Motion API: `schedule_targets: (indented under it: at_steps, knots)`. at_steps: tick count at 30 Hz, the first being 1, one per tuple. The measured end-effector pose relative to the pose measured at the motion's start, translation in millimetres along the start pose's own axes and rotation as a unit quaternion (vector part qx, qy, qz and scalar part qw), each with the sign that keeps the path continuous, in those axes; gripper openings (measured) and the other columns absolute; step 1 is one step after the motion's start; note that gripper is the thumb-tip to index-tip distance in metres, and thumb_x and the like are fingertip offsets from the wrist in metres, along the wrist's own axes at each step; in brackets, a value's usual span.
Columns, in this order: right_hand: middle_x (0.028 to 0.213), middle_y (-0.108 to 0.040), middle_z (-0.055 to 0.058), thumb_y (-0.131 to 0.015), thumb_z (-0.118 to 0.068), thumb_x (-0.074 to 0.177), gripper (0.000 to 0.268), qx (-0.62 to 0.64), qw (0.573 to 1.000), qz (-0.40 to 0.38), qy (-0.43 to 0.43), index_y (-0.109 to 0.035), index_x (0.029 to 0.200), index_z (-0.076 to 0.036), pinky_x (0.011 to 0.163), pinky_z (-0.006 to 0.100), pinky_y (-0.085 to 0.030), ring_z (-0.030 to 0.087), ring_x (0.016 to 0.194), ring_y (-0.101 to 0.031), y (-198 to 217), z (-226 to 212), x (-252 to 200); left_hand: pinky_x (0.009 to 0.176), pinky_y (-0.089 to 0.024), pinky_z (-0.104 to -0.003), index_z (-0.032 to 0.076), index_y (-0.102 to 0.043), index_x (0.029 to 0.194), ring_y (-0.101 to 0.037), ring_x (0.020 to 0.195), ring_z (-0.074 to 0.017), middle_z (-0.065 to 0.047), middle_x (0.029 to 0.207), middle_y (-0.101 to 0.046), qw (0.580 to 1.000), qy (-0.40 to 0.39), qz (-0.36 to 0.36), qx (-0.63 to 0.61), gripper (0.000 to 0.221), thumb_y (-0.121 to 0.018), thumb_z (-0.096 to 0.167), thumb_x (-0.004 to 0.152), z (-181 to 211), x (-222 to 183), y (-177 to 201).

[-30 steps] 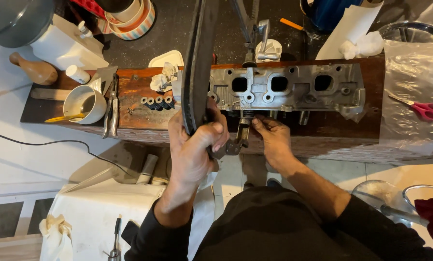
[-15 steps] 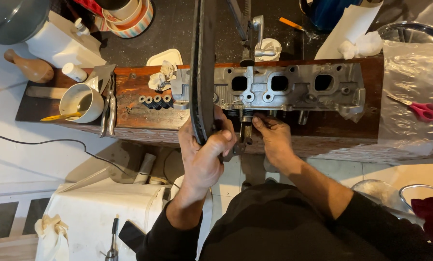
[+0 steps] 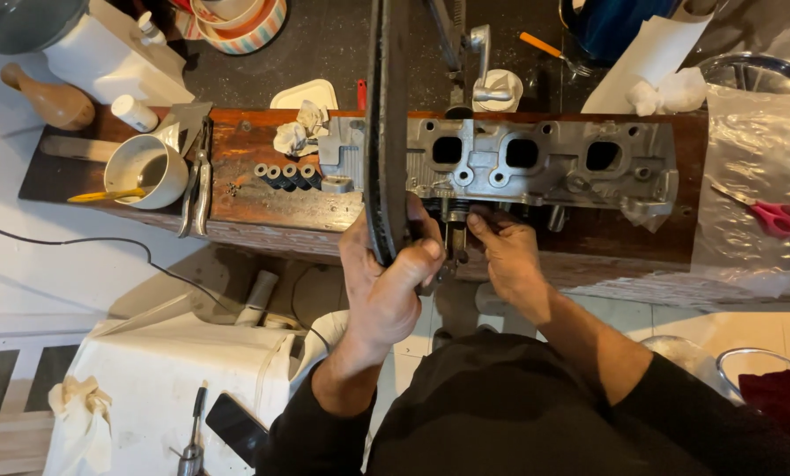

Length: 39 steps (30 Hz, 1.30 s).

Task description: Assembling valve springs onto an engine cylinder head using a spring compressor tool.

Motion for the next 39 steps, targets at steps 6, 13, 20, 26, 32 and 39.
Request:
schedule_targets:
  at_steps: [6, 13, 20, 26, 32, 39]
  knots:
    - [0.063, -0.046, -0.004, -0.100, -0.037, 0.078, 0.056, 0.014, 1.000, 0.006, -0.008, -0.049, 0.076, -0.014, 0.059, 0.023, -0.042, 0.008, 0.056, -0.046, 4, 8, 6, 0.039, -0.037, -0.025, -0.006, -0.060, 0.098, -0.043, 0.043, -0.0109, -0.014, 0.058, -0.054, 1.000, 0.008, -0.004, 0.010, 0.024, -0.069, -0.003, 0.076, -3, -1, -1]
    - [0.056, -0.043, -0.002, -0.098, -0.043, 0.081, 0.062, -0.017, 1.000, -0.017, -0.010, -0.044, 0.067, -0.016, 0.057, 0.024, -0.041, 0.010, 0.052, -0.043, 18, 43, 29, 0.039, -0.035, -0.024, -0.006, -0.060, 0.097, -0.043, 0.042, -0.0109, -0.014, 0.057, -0.053, 1.000, 0.013, 0.001, 0.018, 0.024, -0.068, -0.002, 0.075, 2, 0, -7]
    - [0.074, -0.049, 0.001, -0.087, -0.043, 0.092, 0.051, -0.113, 0.988, -0.101, 0.027, -0.060, 0.088, 0.000, 0.060, 0.026, -0.047, 0.013, 0.064, -0.049, 41, 14, 2, 0.039, -0.038, -0.024, -0.005, -0.063, 0.099, -0.046, 0.043, -0.0111, -0.013, 0.058, -0.058, 0.998, 0.020, -0.003, 0.053, 0.026, -0.069, 0.000, 0.075, -3, -4, -3]
    - [0.085, -0.076, 0.012, -0.097, -0.031, 0.070, 0.042, -0.293, 0.884, -0.174, 0.321, -0.082, 0.105, -0.014, 0.068, 0.038, -0.061, 0.031, 0.078, -0.076, 66, -92, -38, 0.040, -0.036, -0.024, -0.004, -0.061, 0.096, -0.046, 0.045, -0.0107, -0.013, 0.059, -0.056, 0.998, 0.025, 0.002, 0.056, 0.024, -0.071, -0.001, 0.075, -1, -2, -5]
    - [0.099, -0.075, 0.018, -0.069, -0.028, 0.101, 0.039, -0.584, 0.630, -0.170, 0.483, -0.073, 0.125, 0.002, 0.075, 0.048, -0.052, 0.037, 0.084, -0.068, 21, -221, 51, 0.052, -0.037, -0.024, 0.001, -0.059, 0.109, -0.045, 0.057, -0.0094, -0.005, 0.076, -0.061, 0.988, 0.078, -0.048, 0.125, 0.026, -0.063, 0.004, 0.083, 6, -6, -9]
    - [0.118, -0.068, 0.012, -0.067, -0.035, 0.099, 0.042, -0.610, 0.608, -0.346, 0.372, -0.066, 0.128, -0.005, 0.080, 0.048, -0.056, 0.036, 0.087, -0.070, -17, -172, 183, 0.055, -0.037, -0.025, 0.001, -0.060, 0.108, -0.045, 0.059, -0.0100, -0.005, 0.076, -0.061, 0.985, 0.092, -0.046, 0.140, 0.026, -0.063, 0.008, 0.083, 8, -4, -12]
Point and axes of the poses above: each hand's wrist, its own x-axis towards the middle knuckle, its own y-axis out of the back of the hand, z = x × y, the point moved 5 cm from there along x, towards the middle knuckle
